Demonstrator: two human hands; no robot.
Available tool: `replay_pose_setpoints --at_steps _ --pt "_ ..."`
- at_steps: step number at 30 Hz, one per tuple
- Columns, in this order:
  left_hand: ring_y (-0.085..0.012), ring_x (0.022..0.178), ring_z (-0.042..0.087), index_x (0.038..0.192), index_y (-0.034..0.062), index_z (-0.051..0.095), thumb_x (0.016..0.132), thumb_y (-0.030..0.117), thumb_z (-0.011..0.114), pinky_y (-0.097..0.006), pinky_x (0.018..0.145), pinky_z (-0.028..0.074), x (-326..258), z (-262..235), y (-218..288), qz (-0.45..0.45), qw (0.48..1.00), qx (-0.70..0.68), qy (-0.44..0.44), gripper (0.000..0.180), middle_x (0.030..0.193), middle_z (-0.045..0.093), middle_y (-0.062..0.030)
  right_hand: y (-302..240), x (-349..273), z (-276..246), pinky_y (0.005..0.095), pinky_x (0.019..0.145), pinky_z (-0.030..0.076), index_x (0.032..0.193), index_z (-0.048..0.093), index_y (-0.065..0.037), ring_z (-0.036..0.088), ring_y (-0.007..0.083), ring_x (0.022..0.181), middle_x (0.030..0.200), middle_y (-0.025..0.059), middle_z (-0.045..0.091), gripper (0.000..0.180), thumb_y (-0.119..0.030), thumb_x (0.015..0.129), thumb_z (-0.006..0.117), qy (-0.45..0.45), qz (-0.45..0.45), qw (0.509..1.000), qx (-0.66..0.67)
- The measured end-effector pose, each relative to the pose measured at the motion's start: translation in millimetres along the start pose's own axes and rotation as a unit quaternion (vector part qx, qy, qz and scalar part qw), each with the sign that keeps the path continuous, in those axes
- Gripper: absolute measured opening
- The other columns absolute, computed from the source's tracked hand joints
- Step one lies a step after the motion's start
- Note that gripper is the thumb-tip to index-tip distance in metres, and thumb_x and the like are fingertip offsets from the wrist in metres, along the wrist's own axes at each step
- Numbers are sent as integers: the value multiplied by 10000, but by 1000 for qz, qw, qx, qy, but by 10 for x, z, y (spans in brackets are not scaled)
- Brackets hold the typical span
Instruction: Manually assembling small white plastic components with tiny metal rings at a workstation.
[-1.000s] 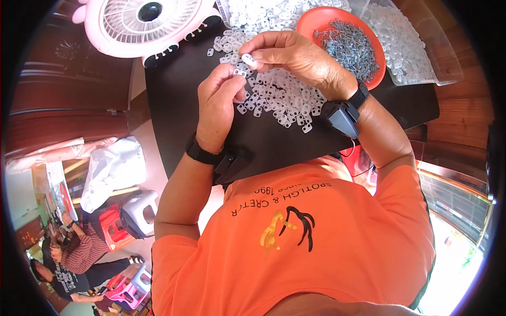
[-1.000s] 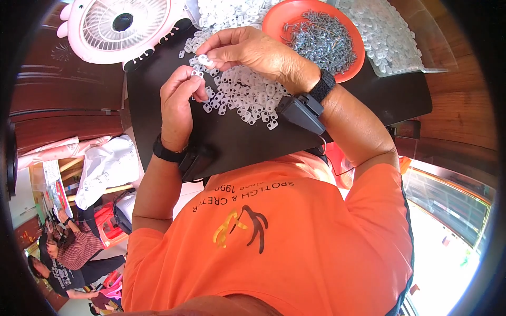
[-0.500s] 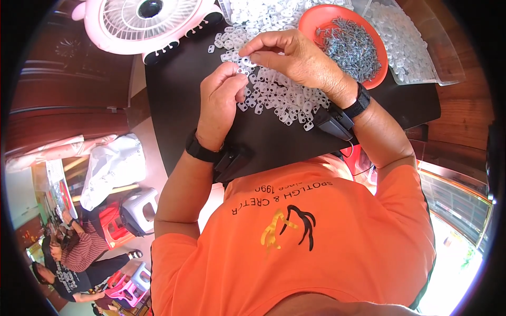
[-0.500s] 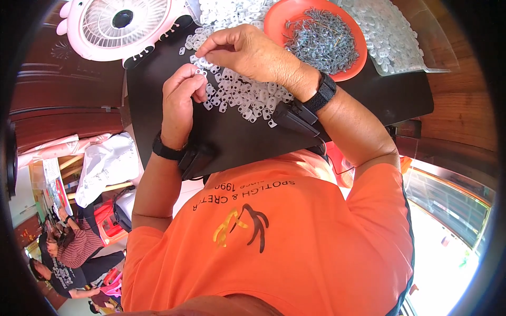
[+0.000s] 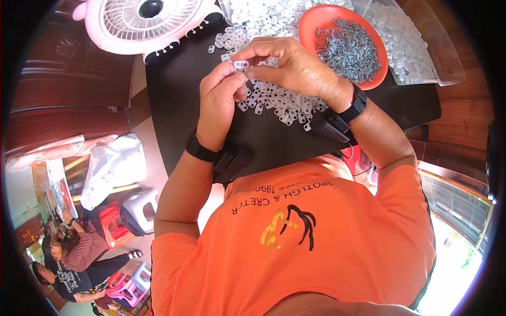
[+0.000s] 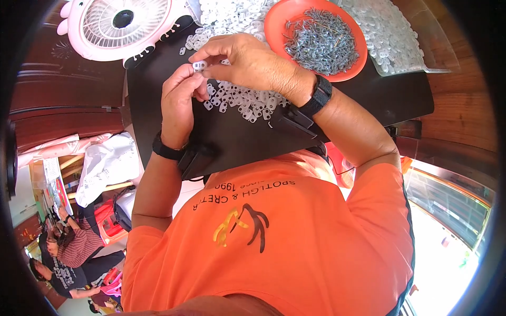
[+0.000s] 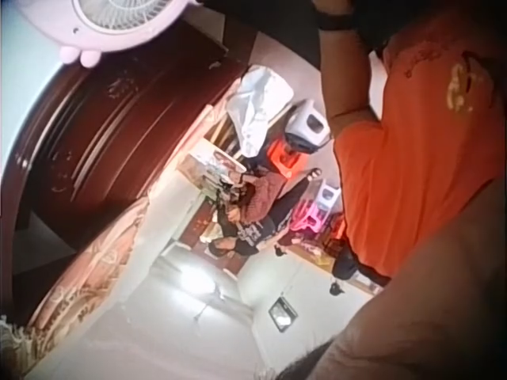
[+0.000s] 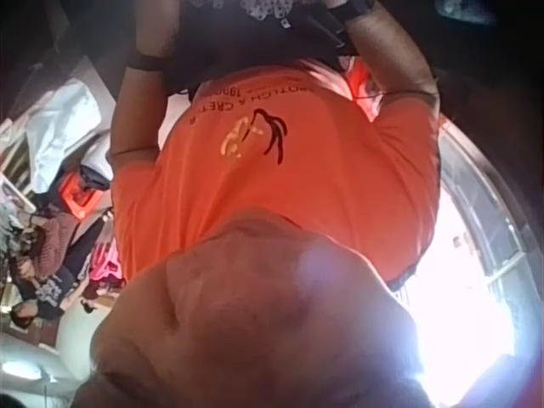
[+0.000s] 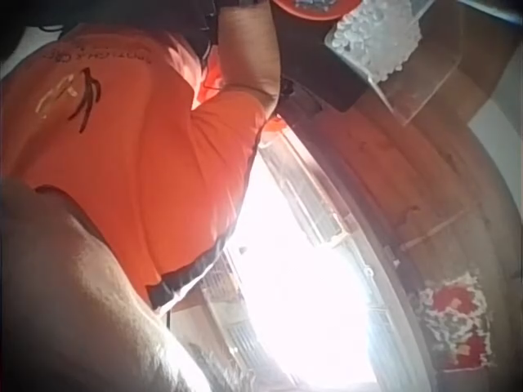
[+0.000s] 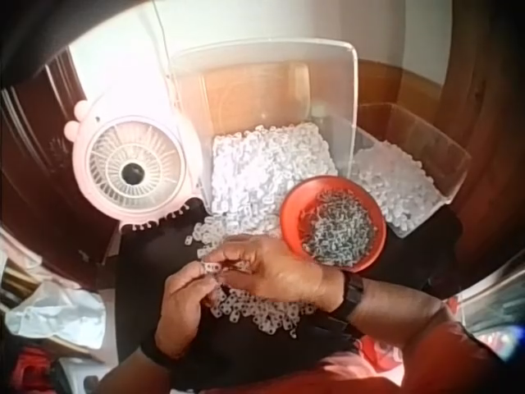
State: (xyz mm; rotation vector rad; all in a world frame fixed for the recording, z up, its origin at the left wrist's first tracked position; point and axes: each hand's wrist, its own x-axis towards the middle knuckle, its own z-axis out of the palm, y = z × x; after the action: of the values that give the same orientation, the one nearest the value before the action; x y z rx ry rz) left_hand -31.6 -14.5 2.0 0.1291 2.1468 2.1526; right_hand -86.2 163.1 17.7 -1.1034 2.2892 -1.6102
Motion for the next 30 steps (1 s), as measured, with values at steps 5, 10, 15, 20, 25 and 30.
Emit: replay_pose_setpoints --at_steps 5,10,15,20,25,30 --pt "-103 616 507 874 18 571 921 188 457 -226 587 393 10 -7 -18 -22 998 -53 -1 210 695 534 -23 29 -3 13 316 825 482 1078 648 -64 605 209 938 959 66 650 303 -66 780 703 29 -72 991 -105" --pt "-105 603 519 909 10 586 925 197 458 -225 575 397 -4 41 32 -27 998 -52 17 227 679 535 -19 -27 -4 17 346 822 492 1076 647 -79 608 247 944 960 82 648 332 -86 752 720 23 -94 985 -146" --pt "-96 581 519 904 1 623 929 211 467 -221 548 388 14 38 -24 2 999 4 32 263 661 560 -22 -56 -28 104 356 763 511 1074 639 -68 615 266 905 924 88 647 351 -90 732 716 71 -130 965 -217" --pt "-97 603 526 878 -10 623 932 192 458 -223 570 397 12 82 -31 9 998 -10 55 267 692 591 -35 -70 -33 132 359 695 516 1044 632 -52 615 265 822 855 81 646 321 -110 737 703 74 -162 946 -270" --pt "-98 619 527 860 -24 624 936 185 447 -226 595 404 19 47 -72 29 998 -19 51 285 702 596 -42 -100 -53 150 367 674 510 999 619 -53 610 261 773 789 80 636 245 -132 772 669 54 -150 935 -316" --pt "-108 612 521 824 -43 621 935 188 428 -237 596 406 3 57 -56 27 999 -15 37 321 699 595 -59 -56 -54 153 371 676 510 965 614 -42 620 279 767 787 90 639 207 -119 778 657 54 -156 936 -311"
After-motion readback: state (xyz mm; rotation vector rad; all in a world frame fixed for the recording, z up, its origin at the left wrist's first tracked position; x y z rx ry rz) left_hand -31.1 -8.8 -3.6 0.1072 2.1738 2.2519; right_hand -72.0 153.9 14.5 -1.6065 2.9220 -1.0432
